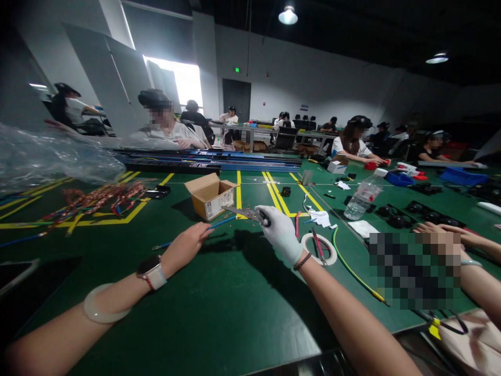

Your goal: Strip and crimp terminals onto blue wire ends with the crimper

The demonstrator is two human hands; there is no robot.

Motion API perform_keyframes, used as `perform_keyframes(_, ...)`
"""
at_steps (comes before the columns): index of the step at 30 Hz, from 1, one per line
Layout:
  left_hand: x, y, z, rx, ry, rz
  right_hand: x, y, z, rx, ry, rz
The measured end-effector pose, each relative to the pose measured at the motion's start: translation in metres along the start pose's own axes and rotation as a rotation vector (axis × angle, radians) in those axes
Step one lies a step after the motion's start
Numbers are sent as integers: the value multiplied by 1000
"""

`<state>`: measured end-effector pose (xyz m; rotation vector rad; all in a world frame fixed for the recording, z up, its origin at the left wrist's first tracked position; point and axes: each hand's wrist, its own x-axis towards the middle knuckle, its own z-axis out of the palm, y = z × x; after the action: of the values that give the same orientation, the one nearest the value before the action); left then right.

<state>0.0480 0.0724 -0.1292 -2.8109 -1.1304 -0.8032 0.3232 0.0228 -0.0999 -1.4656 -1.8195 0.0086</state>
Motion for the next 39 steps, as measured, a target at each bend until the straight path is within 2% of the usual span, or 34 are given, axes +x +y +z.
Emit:
perform_keyframes(6, -2, 1, 0, 81, -23, 24, -8, 11, 9, -181, 30, 9)
perform_keyframes(11, -2, 2, -1, 124, -22, 54, -15, 22, 13, -218, 51, 15)
perform_keyframes(15, -2, 5, -3, 105, -13, 86, -13, 25, 16, -241, 64, -42)
perform_keyframes(27, -3, 7, -3, 129, -10, 141, -17, 20, 18, -334, 1, -104)
perform_keyframes(39, -4, 9, -4, 155, -1, 116, -16, 11, 12, -467, 6, -131)
